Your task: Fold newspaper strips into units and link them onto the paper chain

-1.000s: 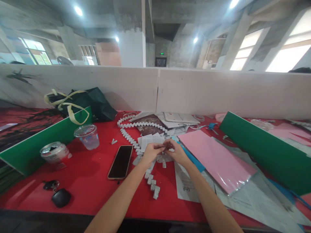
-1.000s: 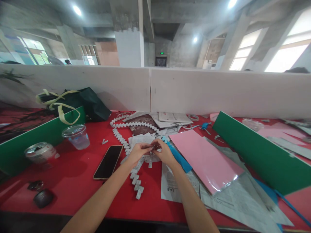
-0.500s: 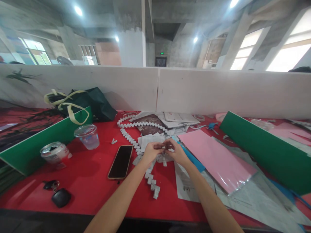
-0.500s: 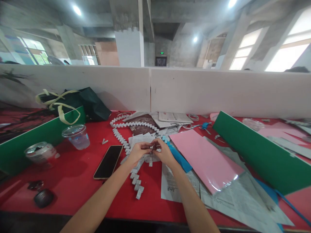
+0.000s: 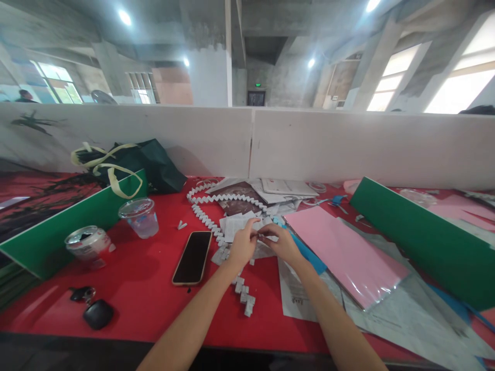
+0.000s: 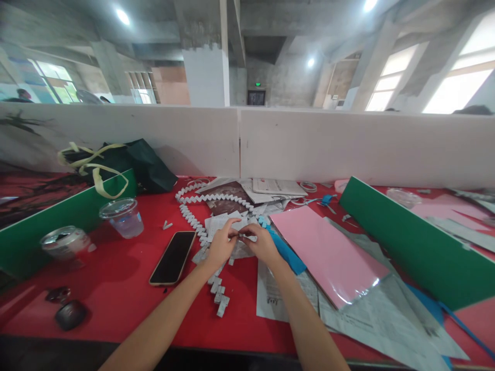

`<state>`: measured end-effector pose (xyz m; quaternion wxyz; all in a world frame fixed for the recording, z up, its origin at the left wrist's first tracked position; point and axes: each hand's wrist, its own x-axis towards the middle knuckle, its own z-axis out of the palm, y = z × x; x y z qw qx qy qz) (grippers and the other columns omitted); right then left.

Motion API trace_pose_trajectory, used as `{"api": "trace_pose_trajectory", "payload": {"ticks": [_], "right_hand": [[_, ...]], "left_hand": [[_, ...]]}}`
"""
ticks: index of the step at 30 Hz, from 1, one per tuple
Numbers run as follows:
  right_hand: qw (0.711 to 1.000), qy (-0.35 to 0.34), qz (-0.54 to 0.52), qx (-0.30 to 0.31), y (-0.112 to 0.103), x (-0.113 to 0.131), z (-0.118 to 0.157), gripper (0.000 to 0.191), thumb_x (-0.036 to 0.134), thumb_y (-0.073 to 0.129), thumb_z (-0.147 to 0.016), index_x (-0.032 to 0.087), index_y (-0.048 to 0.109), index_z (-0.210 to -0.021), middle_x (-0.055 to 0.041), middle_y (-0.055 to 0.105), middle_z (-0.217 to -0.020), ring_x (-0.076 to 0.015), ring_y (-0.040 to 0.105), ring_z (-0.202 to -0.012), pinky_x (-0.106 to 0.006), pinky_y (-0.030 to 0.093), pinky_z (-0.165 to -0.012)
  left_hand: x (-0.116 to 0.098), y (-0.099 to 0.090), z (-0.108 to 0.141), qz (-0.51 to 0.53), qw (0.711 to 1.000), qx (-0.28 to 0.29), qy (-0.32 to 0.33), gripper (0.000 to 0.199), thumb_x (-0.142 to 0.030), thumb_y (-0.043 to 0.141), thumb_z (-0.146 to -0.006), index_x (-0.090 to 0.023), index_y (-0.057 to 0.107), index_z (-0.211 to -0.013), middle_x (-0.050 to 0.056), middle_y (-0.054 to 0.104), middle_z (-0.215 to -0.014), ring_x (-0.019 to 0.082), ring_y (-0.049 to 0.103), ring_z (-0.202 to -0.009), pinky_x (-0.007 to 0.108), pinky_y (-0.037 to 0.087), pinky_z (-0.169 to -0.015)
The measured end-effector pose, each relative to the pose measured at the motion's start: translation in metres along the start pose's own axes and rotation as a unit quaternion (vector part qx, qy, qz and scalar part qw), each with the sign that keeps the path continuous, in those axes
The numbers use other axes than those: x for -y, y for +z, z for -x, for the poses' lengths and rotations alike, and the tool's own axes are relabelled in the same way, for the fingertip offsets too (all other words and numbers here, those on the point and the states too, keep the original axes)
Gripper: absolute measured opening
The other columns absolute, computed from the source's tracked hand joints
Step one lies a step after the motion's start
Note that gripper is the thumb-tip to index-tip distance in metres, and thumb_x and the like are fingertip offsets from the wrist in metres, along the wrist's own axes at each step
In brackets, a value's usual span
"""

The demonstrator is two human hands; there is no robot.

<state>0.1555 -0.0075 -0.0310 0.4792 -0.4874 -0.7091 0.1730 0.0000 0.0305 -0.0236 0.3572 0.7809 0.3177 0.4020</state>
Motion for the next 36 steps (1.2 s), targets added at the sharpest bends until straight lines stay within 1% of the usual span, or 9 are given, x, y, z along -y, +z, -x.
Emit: {"api": "trace_pose_trajectory", "payload": {"ticks": [4, 7, 10, 14, 18, 21, 24, 29, 36], "right_hand": [[0.998, -0.015, 0.053, -0.01, 0.0, -0.004, 0.001, 0.015, 0.022, 0.057, -0.08, 0.02, 0.066, -0.091, -0.0055, 0.067, -0.088, -0.0176, 0.063, -0.082, -0.031, 0.052, -0.074], [0.996, -0.031, 0.08, -0.014, 0.0, -0.003, 0.003, 0.016, 0.021, 0.055, -0.082, 0.021, 0.066, -0.094, -0.0054, 0.068, -0.09, -0.0175, 0.063, -0.082, -0.03, 0.051, -0.074], [0.991, -0.068, 0.116, -0.012, -0.001, -0.001, 0.003, 0.018, 0.017, 0.053, -0.083, 0.022, 0.066, -0.094, -0.0051, 0.068, -0.092, -0.0178, 0.063, -0.086, -0.031, 0.05, -0.078], [0.984, -0.105, 0.144, -0.012, -0.003, 0.003, 0.003, 0.018, 0.014, 0.051, -0.083, 0.022, 0.067, -0.088, -0.0053, 0.067, -0.09, -0.0176, 0.063, -0.085, -0.03, 0.049, -0.078], [0.987, -0.093, 0.132, -0.003, -0.005, 0.007, 0.002, 0.018, 0.013, 0.051, -0.083, 0.021, 0.066, -0.088, -0.0049, 0.065, -0.088, -0.0169, 0.062, -0.082, -0.029, 0.049, -0.076], [0.988, -0.08, 0.131, 0.014, -0.006, 0.009, 0.002, 0.016, 0.015, 0.05, -0.084, 0.021, 0.064, -0.088, -0.0046, 0.064, -0.086, -0.0168, 0.061, -0.081, -0.028, 0.048, -0.074], [0.988, -0.068, 0.135, 0.016, -0.005, 0.008, 0.002, 0.015, 0.015, 0.05, -0.084, 0.021, 0.063, -0.087, -0.0042, 0.063, -0.085, -0.0167, 0.06, -0.08, -0.028, 0.046, -0.073], [0.987, -0.045, 0.151, 0.009, -0.002, 0.006, 0.002, 0.012, 0.014, 0.051, -0.083, 0.02, 0.061, -0.086, -0.0035, 0.062, -0.085, -0.0157, 0.059, -0.076, -0.027, 0.045, -0.071], [0.991, -0.058, 0.116, 0.017, -0.003, 0.007, 0.001, 0.016, 0.013, 0.05, -0.083, 0.021, 0.062, -0.092, -0.004, 0.062, -0.089, -0.016, 0.059, -0.081, -0.028, 0.046, -0.075]], "left_hand": [[0.0, 0.001, 0.0, -0.075, 0.997, 0.019, 0.017, 0.054, -0.001, 0.042, -0.074, -0.022, 0.045, -0.124, 0.002, 0.066, -0.08, 0.019, 0.063, -0.079, 0.029, 0.044, -0.075], [0.0, 0.001, 0.0, -0.093, 0.995, 0.025, 0.022, 0.055, -0.001, 0.042, -0.074, -0.023, 0.044, -0.125, 0.002, 0.066, -0.081, 0.019, 0.063, -0.08, 0.029, 0.045, -0.074], [0.0, 0.0, 0.0, -0.058, 0.998, 0.016, 0.022, 0.056, -0.001, 0.043, -0.074, -0.022, 0.041, -0.126, 0.002, 0.065, -0.08, 0.019, 0.062, -0.079, 0.028, 0.045, -0.074], [-0.002, -0.002, -0.001, 0.011, 1.0, 0.009, 0.013, 0.058, -0.002, 0.048, -0.071, -0.02, 0.038, -0.125, -0.002, 0.062, -0.07, 0.016, 0.061, -0.07, 0.026, 0.045, -0.069], [-0.003, -0.005, -0.003, 0.08, 0.997, 0.02, -0.009, 0.06, -0.003, 0.053, -0.068, -0.018, 0.037, -0.124, -0.005, 0.059, -0.063, 0.014, 0.059, -0.064, 0.023, 0.044, -0.065], [-0.002, -0.006, -0.004, 0.094, 0.995, 0.031, -0.024, 0.06, -0.004, 0.055, -0.068, -0.018, 0.036, -0.124, -0.005, 0.058, -0.063, 0.013, 0.058, -0.061, 0.022, 0.043, -0.062], [0.001, -0.005, -0.004, 0.071, 0.997, 0.034, -0.023, 0.059, -0.004, 0.055, -0.069, -0.018, 0.037, -0.124, -0.004, 0.06, -0.066, 0.013, 0.059, -0.063, 0.022, 0.043, -0.063], [0.008, -0.002, -0.004, -0.022, 0.999, 0.029, 0.006, 0.053, -0.007, 0.052, -0.074, -0.02, 0.04, -0.123, -0.001, 0.062, -0.074, 0.015, 0.06, -0.069, 0.025, 0.044, -0.066], [0.006, -0.005, -0.005, -0.023, 0.999, 0.012, 0.024, 0.051, -0.004, 0.051, -0.074, -0.02, 0.042, -0.121, 0.0, 0.063, -0.079, 0.016, 0.061, -0.074, 0.026, 0.044, -0.069]]}}
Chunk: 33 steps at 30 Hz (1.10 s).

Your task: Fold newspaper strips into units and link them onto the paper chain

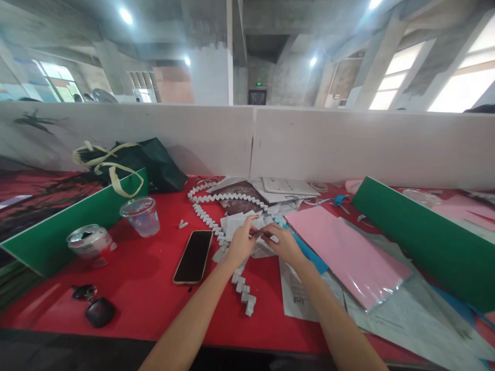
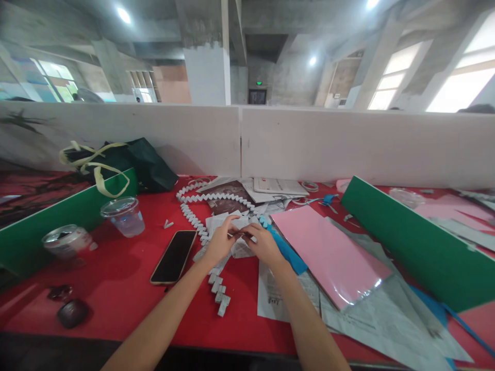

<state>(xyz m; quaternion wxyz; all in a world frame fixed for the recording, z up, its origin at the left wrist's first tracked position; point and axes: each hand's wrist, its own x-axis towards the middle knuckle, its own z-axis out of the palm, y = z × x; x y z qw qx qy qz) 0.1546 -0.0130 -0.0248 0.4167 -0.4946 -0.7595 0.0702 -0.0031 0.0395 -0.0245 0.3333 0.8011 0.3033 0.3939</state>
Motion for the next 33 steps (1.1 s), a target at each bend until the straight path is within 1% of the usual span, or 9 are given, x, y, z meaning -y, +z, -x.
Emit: {"api": "trace_pose_trajectory", "payload": {"ticks": [4, 10, 15, 20, 22, 25, 29, 33], "right_hand": [[1.0, -0.001, -0.008, -0.003, 0.0, -0.003, 0.0, 0.017, 0.012, 0.052, -0.082, 0.021, 0.064, -0.089, -0.0046, 0.064, -0.088, -0.0175, 0.06, -0.084, -0.03, 0.047, -0.076], [0.998, 0.031, -0.047, -0.034, 0.003, -0.006, -0.001, 0.012, 0.018, 0.055, -0.079, 0.02, 0.066, -0.085, -0.0038, 0.065, -0.083, -0.017, 0.061, -0.078, -0.03, 0.05, -0.071], [0.992, 0.061, -0.091, -0.061, 0.005, -0.004, -0.001, 0.009, 0.022, 0.059, -0.077, 0.019, 0.067, -0.08, -0.0043, 0.066, -0.081, -0.0175, 0.062, -0.076, -0.03, 0.051, -0.069], [0.987, 0.081, -0.119, -0.07, 0.006, -0.004, -0.002, 0.009, 0.024, 0.062, -0.077, 0.019, 0.067, -0.081, -0.0052, 0.067, -0.081, -0.0184, 0.063, -0.075, -0.032, 0.052, -0.069], [0.986, 0.084, -0.126, -0.062, 0.006, -0.005, -0.001, 0.008, 0.024, 0.062, -0.076, 0.019, 0.066, -0.081, -0.0044, 0.067, -0.081, -0.0179, 0.063, -0.075, -0.031, 0.052, -0.07], [0.989, 0.076, -0.125, -0.032, 0.005, -0.007, -0.001, 0.006, 0.022, 0.061, -0.076, 0.019, 0.063, -0.082, -0.003, 0.063, -0.081, -0.0167, 0.061, -0.076, -0.031, 0.051, -0.072], [0.995, 0.053, -0.088, 0.012, 0.002, -0.007, 0.0, 0.008, 0.016, 0.056, -0.077, 0.019, 0.059, -0.083, -0.0025, 0.058, -0.085, -0.0156, 0.058, -0.078, -0.03, 0.048, -0.073], [0.998, 0.025, -0.027, 0.041, 0.0, -0.004, 0.001, 0.012, 0.012, 0.053, -0.078, 0.02, 0.059, -0.083, -0.0025, 0.057, -0.086, -0.0159, 0.055, -0.08, -0.028, 0.045, -0.073]], "left_hand": [[-0.003, -0.002, 0.0, 0.0, 1.0, -0.004, 0.005, 0.051, -0.001, 0.049, -0.074, -0.02, 0.044, -0.122, 0.001, 0.065, -0.081, 0.016, 0.061, -0.076, 0.028, 0.045, -0.072], [-0.01, -0.005, 0.0, 0.034, 0.999, -0.011, 0.011, 0.048, -0.002, 0.049, -0.074, -0.02, 0.046, -0.119, 0.0, 0.065, -0.079, 0.015, 0.062, -0.075, 0.027, 0.046, -0.073], [-0.008, -0.007, -0.002, 0.13, 0.991, -0.017, -0.03, 0.049, -0.004, 0.055, -0.072, -0.019, 0.046, -0.117, 0.0, 0.063, -0.078, 0.014, 0.062, -0.073, 0.026, 0.048, -0.07], [0.001, -0.007, -0.005, 0.212, 0.974, 0.005, -0.075, 0.047, -0.008, 0.062, -0.069, -0.017, 0.047, -0.112, -0.002, 0.062, -0.073, 0.012, 0.061, -0.062, 0.024, 0.049, -0.063], [0.003, -0.007, -0.006, 0.233, 0.969, 0.013, -0.085, 0.047, -0.009, 0.063, -0.068, -0.016, 0.047, -0.111, -0.001, 0.062, -0.072, 0.012, 0.061, -0.061, 0.025, 0.049, -0.062], [0.003, -0.006, -0.006, 0.235, 0.968, 0.022, -0.087, 0.046, -0.008, 0.063, -0.067, -0.016, 0.048, -0.11, -0.001, 0.063, -0.069, 0.013, 0.061, -0.062, 0.025, 0.049, -0.063], [0.0, -0.007, -0.003, 0.186, 0.978, 0.032, -0.083, 0.047, -0.004, 0.061, -0.065, -0.016, 0.051, -0.109, -0.003, 0.062, -0.065, 0.013, 0.06, -0.062, 0.024, 0.047, -0.063], [-0.004, -0.007, -0.002, 0.14, 0.986, 0.032, -0.08, 0.049, -0.002, 0.057, -0.063, -0.016, 0.052, -0.109, -0.002, 0.062, -0.065, 0.013, 0.06, -0.062, 0.023, 0.046, -0.062]]}}
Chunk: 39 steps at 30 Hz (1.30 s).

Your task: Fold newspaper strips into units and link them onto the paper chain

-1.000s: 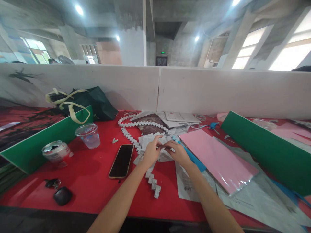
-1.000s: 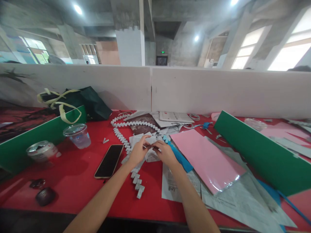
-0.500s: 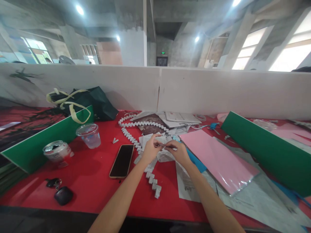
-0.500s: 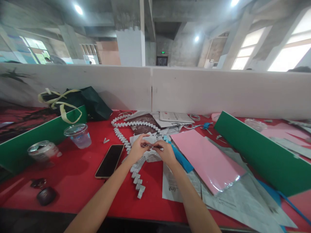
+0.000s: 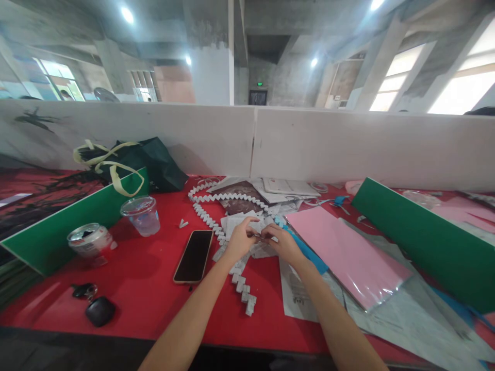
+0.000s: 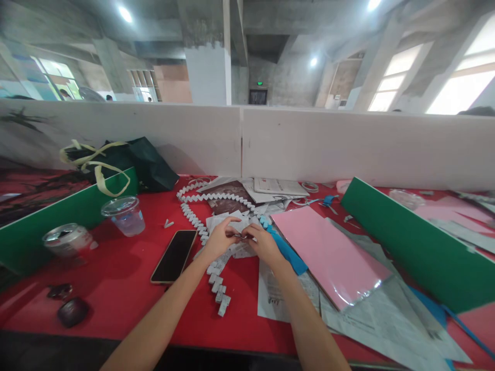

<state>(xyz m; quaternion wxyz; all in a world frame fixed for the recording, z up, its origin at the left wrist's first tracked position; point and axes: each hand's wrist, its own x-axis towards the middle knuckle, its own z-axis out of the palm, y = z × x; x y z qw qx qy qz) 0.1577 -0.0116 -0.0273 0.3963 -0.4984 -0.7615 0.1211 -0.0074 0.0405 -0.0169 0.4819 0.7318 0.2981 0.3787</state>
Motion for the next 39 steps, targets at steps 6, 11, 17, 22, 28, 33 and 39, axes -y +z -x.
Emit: {"api": "trace_pose_trajectory", "payload": {"ticks": [6, 11, 17, 22, 28, 33, 39], "right_hand": [[0.998, -0.006, 0.052, 0.036, 0.0, 0.003, 0.002, 0.02, 0.006, 0.048, -0.077, 0.021, 0.058, -0.085, -0.0015, 0.057, -0.085, -0.0153, 0.054, -0.078, -0.026, 0.043, -0.07], [0.999, -0.01, 0.047, 0.021, -0.001, 0.001, 0.002, 0.02, 0.01, 0.048, -0.081, 0.022, 0.061, -0.088, -0.003, 0.058, -0.092, -0.0162, 0.056, -0.083, -0.028, 0.044, -0.074], [0.997, -0.006, 0.078, 0.022, -0.001, 0.008, 0.002, 0.009, 0.02, 0.06, -0.078, 0.023, 0.06, -0.086, -0.0026, 0.056, -0.095, -0.0165, 0.055, -0.085, -0.027, 0.044, -0.073], [0.996, -0.023, 0.085, 0.026, -0.002, 0.015, 0.0, 0.012, 0.029, 0.061, -0.079, 0.021, 0.054, -0.075, -0.0016, 0.052, -0.089, -0.0149, 0.053, -0.079, -0.026, 0.042, -0.07], [0.999, 0.006, -0.036, 0.006, -0.001, 0.01, 0.001, 0.011, 0.027, 0.057, -0.081, 0.02, 0.052, -0.075, 0.0006, 0.053, -0.077, -0.013, 0.053, -0.07, -0.026, 0.045, -0.065], [0.991, 0.043, -0.112, -0.064, 0.002, 0.007, -0.001, 0.011, 0.027, 0.059, -0.079, 0.02, 0.053, -0.084, -0.0004, 0.06, -0.079, -0.0146, 0.06, -0.074, -0.029, 0.05, -0.073], [0.991, 0.047, -0.047, -0.115, 0.003, 0.002, 0.0, 0.009, 0.025, 0.056, -0.08, 0.021, 0.055, -0.088, -0.0014, 0.065, -0.081, -0.016, 0.063, -0.076, -0.028, 0.051, -0.068]], "left_hand": [[0.005, 0.003, -0.001, -0.062, 0.998, 0.0, 0.014, 0.052, 0.0, 0.053, -0.062, -0.018, 0.053, -0.11, -0.004, 0.061, -0.062, 0.013, 0.059, -0.061, 0.022, 0.044, -0.06], [0.014, -0.001, -0.003, -0.003, 1.0, -0.001, -0.029, 0.054, -0.002, 0.057, -0.061, -0.019, 0.051, -0.112, -0.005, 0.059, -0.06, 0.013, 0.058, -0.056, 0.022, 0.044, -0.057], [0.014, -0.003, -0.003, 0.003, 1.0, 0.016, -0.026, 0.057, -0.004, 0.058, -0.061, -0.019, 0.048, -0.115, -0.007, 0.056, -0.057, 0.012, 0.057, -0.054, 0.02, 0.043, -0.054], [0.013, -0.002, -0.002, -0.031, 0.999, 0.013, -0.016, 0.056, -0.003, 0.058, -0.061, -0.019, 0.047, -0.114, -0.008, 0.054, -0.056, 0.01, 0.055, -0.054, 0.018, 0.038, -0.051], [0.003, -0.001, -0.001, -0.026, 0.999, 0.029, 0.017, 0.054, -0.002, 0.055, -0.064, -0.019, 0.048, -0.114, -0.005, 0.059, -0.062, 0.011, 0.058, -0.06, 0.02, 0.042, -0.059], [-0.002, -0.001, -0.001, -0.007, 0.999, -0.004, 0.034, 0.045, -0.005, 0.057, -0.068, -0.018, 0.05, -0.111, -0.002, 0.063, -0.07, 0.014, 0.061, -0.068, 0.024, 0.047, -0.067], [-0.003, 0.002, -0.001, -0.036, 0.997, -0.043, 0.055, 0.039, -0.01, 0.059, -0.072, -0.019, 0.053, -0.11, 0.001, 0.067, -0.079, 0.016, 0.064, -0.076, 0.027, 0.049, -0.075]]}}
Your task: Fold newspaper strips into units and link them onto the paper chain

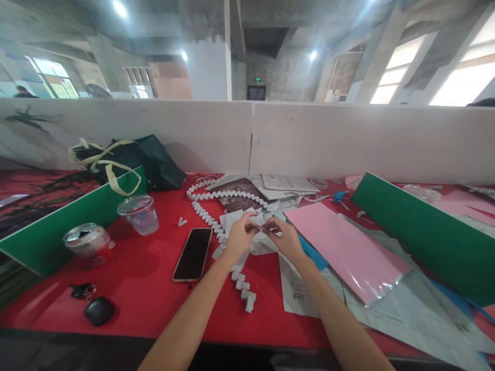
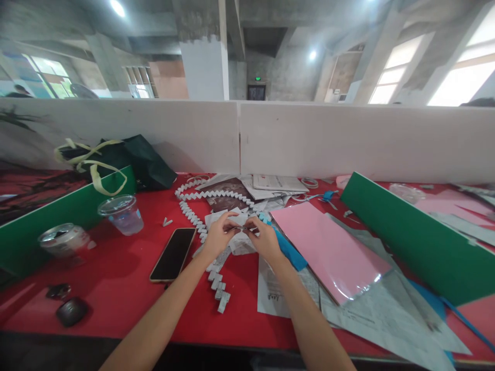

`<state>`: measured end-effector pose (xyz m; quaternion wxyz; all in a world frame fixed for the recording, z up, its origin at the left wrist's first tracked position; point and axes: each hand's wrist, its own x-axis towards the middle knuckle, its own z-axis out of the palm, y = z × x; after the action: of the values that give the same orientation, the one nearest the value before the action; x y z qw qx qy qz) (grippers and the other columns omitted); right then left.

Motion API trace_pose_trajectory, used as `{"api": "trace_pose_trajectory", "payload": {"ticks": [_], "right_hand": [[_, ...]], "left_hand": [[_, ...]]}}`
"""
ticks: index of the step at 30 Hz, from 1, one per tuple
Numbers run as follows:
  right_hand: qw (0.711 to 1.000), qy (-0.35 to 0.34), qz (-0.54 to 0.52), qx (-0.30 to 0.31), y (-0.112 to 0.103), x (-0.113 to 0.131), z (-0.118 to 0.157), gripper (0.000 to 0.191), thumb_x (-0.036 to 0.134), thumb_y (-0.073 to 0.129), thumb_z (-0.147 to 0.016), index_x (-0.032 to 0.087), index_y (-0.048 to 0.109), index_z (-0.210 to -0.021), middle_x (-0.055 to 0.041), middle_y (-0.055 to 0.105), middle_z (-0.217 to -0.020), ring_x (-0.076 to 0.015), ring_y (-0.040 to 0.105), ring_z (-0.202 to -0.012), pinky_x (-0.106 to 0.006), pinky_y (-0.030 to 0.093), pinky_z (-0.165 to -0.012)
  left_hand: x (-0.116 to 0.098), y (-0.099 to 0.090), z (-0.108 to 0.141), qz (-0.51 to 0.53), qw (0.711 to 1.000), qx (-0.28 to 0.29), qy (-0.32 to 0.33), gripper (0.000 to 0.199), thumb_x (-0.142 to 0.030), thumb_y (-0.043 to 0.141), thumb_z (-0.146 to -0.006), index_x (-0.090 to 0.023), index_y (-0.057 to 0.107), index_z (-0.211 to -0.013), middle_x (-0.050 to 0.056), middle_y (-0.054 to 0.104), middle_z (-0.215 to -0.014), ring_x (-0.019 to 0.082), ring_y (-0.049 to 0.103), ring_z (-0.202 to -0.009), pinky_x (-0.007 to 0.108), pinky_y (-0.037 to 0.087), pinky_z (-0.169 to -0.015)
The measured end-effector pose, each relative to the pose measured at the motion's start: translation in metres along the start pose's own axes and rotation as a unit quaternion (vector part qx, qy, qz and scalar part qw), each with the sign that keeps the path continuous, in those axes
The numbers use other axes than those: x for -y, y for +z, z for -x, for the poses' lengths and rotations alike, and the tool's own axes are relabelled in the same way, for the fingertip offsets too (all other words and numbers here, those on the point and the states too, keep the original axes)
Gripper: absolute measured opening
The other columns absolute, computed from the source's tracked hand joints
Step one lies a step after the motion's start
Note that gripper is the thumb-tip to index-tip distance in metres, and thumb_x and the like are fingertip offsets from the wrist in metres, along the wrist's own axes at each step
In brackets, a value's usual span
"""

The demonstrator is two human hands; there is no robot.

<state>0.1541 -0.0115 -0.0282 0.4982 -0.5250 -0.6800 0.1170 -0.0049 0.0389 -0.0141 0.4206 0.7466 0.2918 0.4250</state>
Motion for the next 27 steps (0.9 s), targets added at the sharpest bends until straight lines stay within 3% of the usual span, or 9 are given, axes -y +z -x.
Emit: {"api": "trace_pose_trajectory", "payload": {"ticks": [9, 19, 27], "right_hand": [[0.999, 0.006, 0.034, -0.007, -0.0028, 0.0011, -0.0001, 0.01, 0.023, 0.055, -0.078, 0.022, 0.053, -0.087, -0.0007, 0.064, -0.079, -0.0158, 0.064, -0.074, -0.029, 0.051, -0.07], [0.998, 0.031, 0.054, -0.02, -0.0038, -0.0009, 0.0005, 0.013, 0.027, 0.058, -0.076, 0.023, 0.048, -0.084, -0.0003, 0.065, -0.076, -0.0182, 0.065, -0.072, -0.029, 0.047, -0.068], [0.998, 0.028, 0.055, 0.0, -0.0053, -0.0003, -0.0008, 0.018, 0.029, 0.058, -0.077, 0.023, 0.042, -0.076, 0.0024, 0.055, -0.067, -0.0158, 0.056, -0.064, -0.027, 0.043, -0.063]], "left_hand": [[0.0081, 0.0042, 0.0002, -0.158, 0.986, 0.018, 0.054, 0.013, -0.02, 0.061, -0.077, -0.018, 0.067, -0.088, 0.005, 0.07, -0.086, 0.019, 0.062, -0.079, 0.029, 0.046, -0.074], [0.0044, 0.0057, 0.0023, -0.186, 0.98, 0.014, 0.07, 0.013, -0.02, 0.058, -0.081, -0.017, 0.068, -0.087, 0.005, 0.07, -0.084, 0.017, 0.062, -0.076, 0.025, 0.044, -0.071], [0.0022, 0.0057, 0.0033, -0.189, 0.978, 0.028, 0.079, 0.015, -0.015, 0.054, -0.081, -0.016, 0.068, -0.088, 0.006, 0.07, -0.085, 0.017, 0.062, -0.077, 0.026, 0.044, -0.072]]}}
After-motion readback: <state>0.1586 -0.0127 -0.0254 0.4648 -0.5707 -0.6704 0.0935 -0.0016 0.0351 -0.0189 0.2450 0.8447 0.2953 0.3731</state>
